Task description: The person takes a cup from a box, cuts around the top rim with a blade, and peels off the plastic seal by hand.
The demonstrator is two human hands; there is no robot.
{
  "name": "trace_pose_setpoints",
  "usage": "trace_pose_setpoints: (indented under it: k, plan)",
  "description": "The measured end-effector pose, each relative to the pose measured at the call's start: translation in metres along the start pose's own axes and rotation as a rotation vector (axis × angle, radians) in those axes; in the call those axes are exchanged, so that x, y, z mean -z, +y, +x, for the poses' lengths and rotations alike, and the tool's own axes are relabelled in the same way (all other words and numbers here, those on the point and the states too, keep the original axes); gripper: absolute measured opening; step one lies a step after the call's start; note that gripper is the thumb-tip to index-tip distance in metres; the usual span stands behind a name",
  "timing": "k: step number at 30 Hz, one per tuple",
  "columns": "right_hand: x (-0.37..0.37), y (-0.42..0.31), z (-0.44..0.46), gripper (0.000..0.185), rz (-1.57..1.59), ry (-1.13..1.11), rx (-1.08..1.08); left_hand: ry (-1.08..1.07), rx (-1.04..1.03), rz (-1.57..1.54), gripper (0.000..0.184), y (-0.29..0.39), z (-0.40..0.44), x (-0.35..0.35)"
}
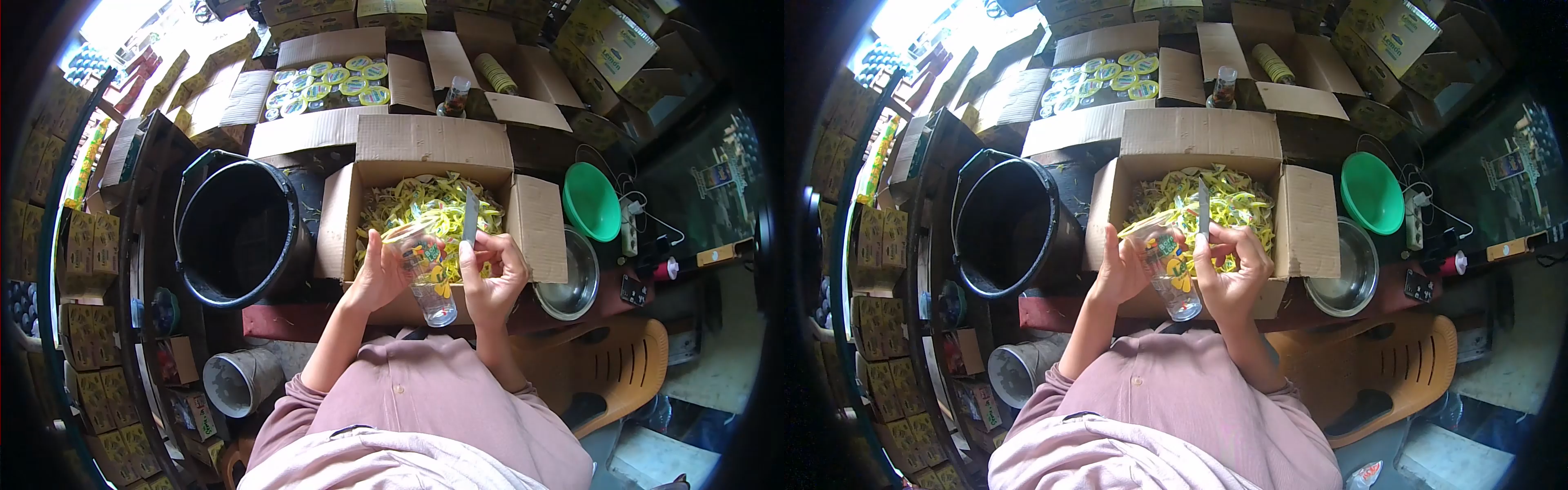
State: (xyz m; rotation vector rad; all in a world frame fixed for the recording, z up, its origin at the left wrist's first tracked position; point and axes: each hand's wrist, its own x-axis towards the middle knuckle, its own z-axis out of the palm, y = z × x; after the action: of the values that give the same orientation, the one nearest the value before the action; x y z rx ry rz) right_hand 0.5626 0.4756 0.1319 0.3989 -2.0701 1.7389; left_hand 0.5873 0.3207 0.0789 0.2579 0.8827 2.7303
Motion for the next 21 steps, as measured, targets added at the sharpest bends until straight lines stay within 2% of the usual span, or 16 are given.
trace_pose_setpoints:
  k: [2,5,8,11,14,17,18,21]
  plan:
    - [0.0,0.001,0.001,0.012,0.029,0.006,-0.001,0.011,-0.02,-0.004,0.07,-0.002,0.0,0.002]
    - [-0.001,-0.008,-0.002,0.011,-0.061,-0.04,0.032,-0.027,-0.137,0.014,0.06,-0.008,-0.002,0.007]
    - [-0.007,-0.012,-0.008,0.012,-0.097,-0.055,0.097,0.155,-0.174,0.379,0.055,-0.006,-0.006,-0.005]
    - [-0.009,-0.012,-0.01,0.014,-0.102,-0.048,0.155,0.189,-0.176,0.417,0.058,-0.004,-0.006,-0.011]
    - [-0.01,-0.009,-0.012,0.015,-0.15,-0.031,0.206,0.169,-0.24,0.569,0.053,0.001,-0.005,-0.018]
    - [-0.009,-0.007,-0.011,0.015,-0.218,-0.022,0.255,0.15,-0.237,0.967,0.047,0.008,-0.006,-0.012]
    - [-0.009,-0.008,-0.011,0.015,-0.231,-0.025,0.273,0.193,-0.248,0.807,0.046,0.011,-0.004,-0.026]
    - [-0.006,-0.012,-0.005,0.014,-0.255,-0.05,0.266,0.132,-0.372,1.126,0.052,0.011,-0.003,-0.016]
